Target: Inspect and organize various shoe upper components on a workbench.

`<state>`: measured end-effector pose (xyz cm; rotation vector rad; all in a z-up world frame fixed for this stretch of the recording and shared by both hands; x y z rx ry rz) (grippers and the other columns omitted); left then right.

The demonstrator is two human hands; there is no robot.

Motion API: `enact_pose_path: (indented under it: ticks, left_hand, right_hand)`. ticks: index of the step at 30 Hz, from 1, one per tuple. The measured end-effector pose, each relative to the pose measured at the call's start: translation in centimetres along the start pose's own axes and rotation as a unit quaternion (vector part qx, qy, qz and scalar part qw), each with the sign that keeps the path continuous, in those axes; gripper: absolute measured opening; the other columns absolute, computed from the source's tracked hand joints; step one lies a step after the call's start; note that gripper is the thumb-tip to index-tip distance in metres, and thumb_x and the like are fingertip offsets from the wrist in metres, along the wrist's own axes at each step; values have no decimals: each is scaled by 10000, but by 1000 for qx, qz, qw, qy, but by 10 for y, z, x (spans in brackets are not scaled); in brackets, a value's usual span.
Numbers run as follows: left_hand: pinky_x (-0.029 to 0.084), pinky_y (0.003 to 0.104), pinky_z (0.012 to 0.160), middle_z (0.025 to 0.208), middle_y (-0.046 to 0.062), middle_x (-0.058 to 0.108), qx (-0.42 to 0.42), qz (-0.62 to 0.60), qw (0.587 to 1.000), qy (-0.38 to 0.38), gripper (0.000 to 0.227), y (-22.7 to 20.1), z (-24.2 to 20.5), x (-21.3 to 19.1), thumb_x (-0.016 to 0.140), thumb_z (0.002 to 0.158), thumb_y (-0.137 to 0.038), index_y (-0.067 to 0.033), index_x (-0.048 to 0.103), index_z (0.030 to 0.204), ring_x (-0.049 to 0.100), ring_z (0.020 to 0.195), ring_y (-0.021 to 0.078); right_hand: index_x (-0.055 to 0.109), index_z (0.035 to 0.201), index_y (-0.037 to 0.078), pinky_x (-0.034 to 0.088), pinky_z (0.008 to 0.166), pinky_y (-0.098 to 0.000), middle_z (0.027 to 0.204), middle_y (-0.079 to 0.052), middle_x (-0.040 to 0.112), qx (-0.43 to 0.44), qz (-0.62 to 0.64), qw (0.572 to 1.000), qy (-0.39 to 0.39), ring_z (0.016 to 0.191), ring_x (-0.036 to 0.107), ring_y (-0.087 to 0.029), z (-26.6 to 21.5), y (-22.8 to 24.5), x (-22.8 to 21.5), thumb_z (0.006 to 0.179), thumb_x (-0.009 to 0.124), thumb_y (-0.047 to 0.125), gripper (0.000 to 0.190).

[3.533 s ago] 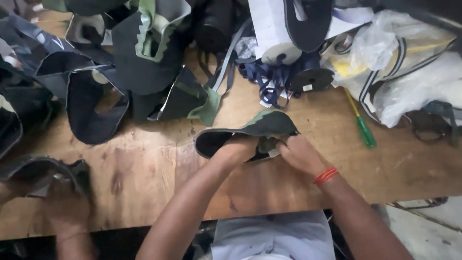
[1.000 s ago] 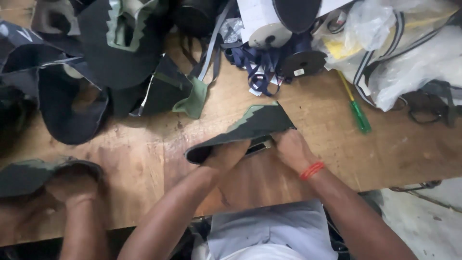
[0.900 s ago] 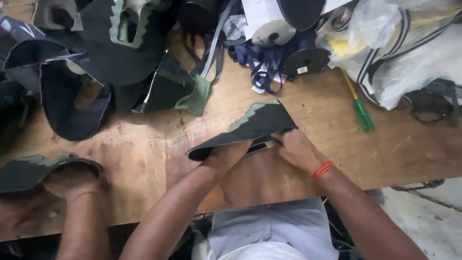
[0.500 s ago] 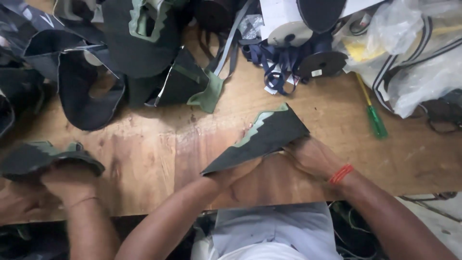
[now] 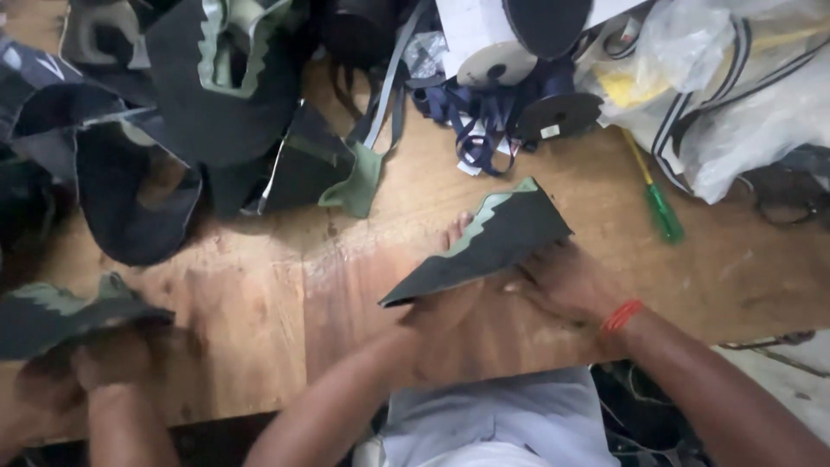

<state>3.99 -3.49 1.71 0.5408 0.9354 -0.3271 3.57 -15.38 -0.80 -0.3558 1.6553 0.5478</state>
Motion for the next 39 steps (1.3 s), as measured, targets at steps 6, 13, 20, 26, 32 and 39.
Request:
enact_pose_path:
  ticks: [6, 13, 20, 26, 32, 39]
  left_hand:
    - [526, 449, 1058, 1322, 254, 622, 3, 13, 1000, 22, 511, -7, -5, 8, 544, 893, -179, 54, 602, 1344, 601, 1202, 376]
    - [503, 488, 884, 1202, 275, 636, -28, -240, 968, 72, 369, 0, -4, 31, 557, 922, -129, 19, 660, 1244, 600, 1050, 414]
    - [382, 569, 1166, 1395, 316, 564, 101, -31, 992, 70, 531, -21, -26, 29, 531, 869, -141, 80, 583, 1349, 545, 1324, 456]
    - [371, 577, 1164, 1363, 302, 569, 127, -73, 986, 80, 492, -14, -16, 15, 534, 898, -137, 70, 588, 1341, 544, 1309, 459]
    - [407, 570, 1112, 1276, 260, 611, 116, -108, 982, 101, 418, -19, -19, 9, 549, 910, -152, 37, 628, 1274, 578, 1244, 436]
    - [448, 561, 1052, 1175, 211, 659, 105, -125, 981, 103, 338, -14, -7, -9, 567, 924, -170, -2, 674, 1197, 618, 1168, 409]
  right_hand:
    - [602, 1321, 38, 230, 1176, -479, 1358, -168, 613, -26, 68, 997, -21, 1339, 458, -345, -6, 26, -40, 885, 529, 608, 722]
    - [553, 1393, 20, 215, 1163, -506, 1404, -204, 575, -96, 19, 991, -89, 1369, 432, -347, -17, 29, -36, 923, 478, 588, 741]
    - [705, 1222, 116, 484, 917, -480, 1141, -152, 674, -8, 38, 996, -84, 1042, 628, -341, -6, -8, 32, 897, 544, 212, 376]
    - [729, 868, 34, 514, 780, -503, 901, -215, 684, 120, 110, 955, -248, 884, 654, -399, -3, -33, 49, 880, 554, 87, 184]
    - [736, 822, 32, 529, 789, -509, 845, -204, 707, 86, 33, 983, -158, 844, 672, -410, 15, -33, 89, 786, 599, 100, 157]
    - [749, 1143, 33, 531, 861, -457, 1127, -189, 740, -22, 148, 940, -307, 1016, 683, -373, 6, -5, -10, 848, 542, 54, 360]
Point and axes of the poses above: each hand's wrist, its own z-axis towards the middle knuckle, its own x-axis out of the palm, y = z × x, the point moved 9 cm from there along z, towards the middle knuckle
